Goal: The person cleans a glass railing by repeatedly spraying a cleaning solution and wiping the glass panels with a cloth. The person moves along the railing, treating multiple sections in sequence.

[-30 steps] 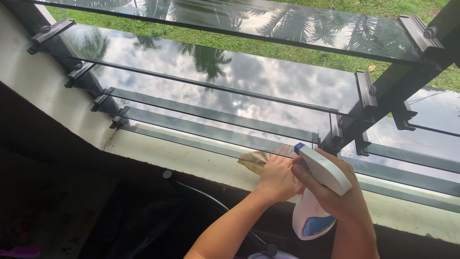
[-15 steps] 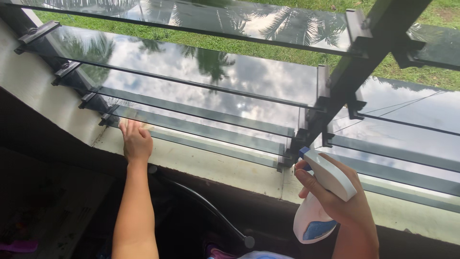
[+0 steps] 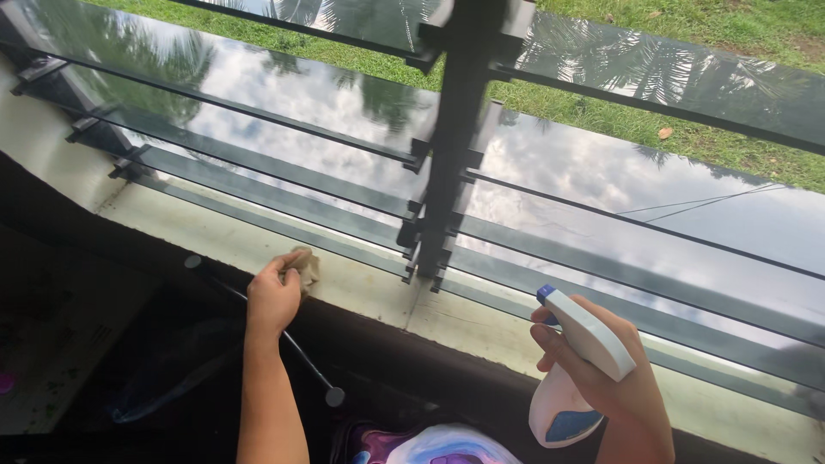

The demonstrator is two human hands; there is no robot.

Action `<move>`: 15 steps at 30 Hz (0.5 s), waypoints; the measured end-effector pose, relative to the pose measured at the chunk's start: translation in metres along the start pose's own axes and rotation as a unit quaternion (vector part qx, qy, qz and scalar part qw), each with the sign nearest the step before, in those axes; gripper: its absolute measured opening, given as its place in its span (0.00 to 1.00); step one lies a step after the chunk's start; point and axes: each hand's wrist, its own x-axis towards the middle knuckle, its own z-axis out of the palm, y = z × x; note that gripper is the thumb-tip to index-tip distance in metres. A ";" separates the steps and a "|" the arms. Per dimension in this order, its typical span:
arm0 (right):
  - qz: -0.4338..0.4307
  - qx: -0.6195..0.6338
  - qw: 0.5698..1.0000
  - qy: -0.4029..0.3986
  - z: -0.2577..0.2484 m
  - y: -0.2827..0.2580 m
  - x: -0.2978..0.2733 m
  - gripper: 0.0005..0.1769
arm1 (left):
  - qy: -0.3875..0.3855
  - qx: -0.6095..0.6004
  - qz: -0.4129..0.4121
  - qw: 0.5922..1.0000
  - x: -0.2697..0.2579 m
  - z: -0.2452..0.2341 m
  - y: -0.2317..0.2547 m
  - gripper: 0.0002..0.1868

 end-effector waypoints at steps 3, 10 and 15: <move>0.019 -0.031 0.999 -0.001 -0.028 0.017 -0.010 0.14 | -0.109 -0.081 -0.025 0.990 -0.049 0.018 0.042 0.18; 0.036 -0.037 0.999 0.007 -0.072 0.037 -0.032 0.15 | -0.231 -0.073 0.076 0.967 -0.114 0.056 0.108 0.15; 0.042 -0.039 0.998 0.022 -0.085 0.046 -0.047 0.12 | -0.274 -0.043 0.100 0.956 -0.131 0.073 0.124 0.20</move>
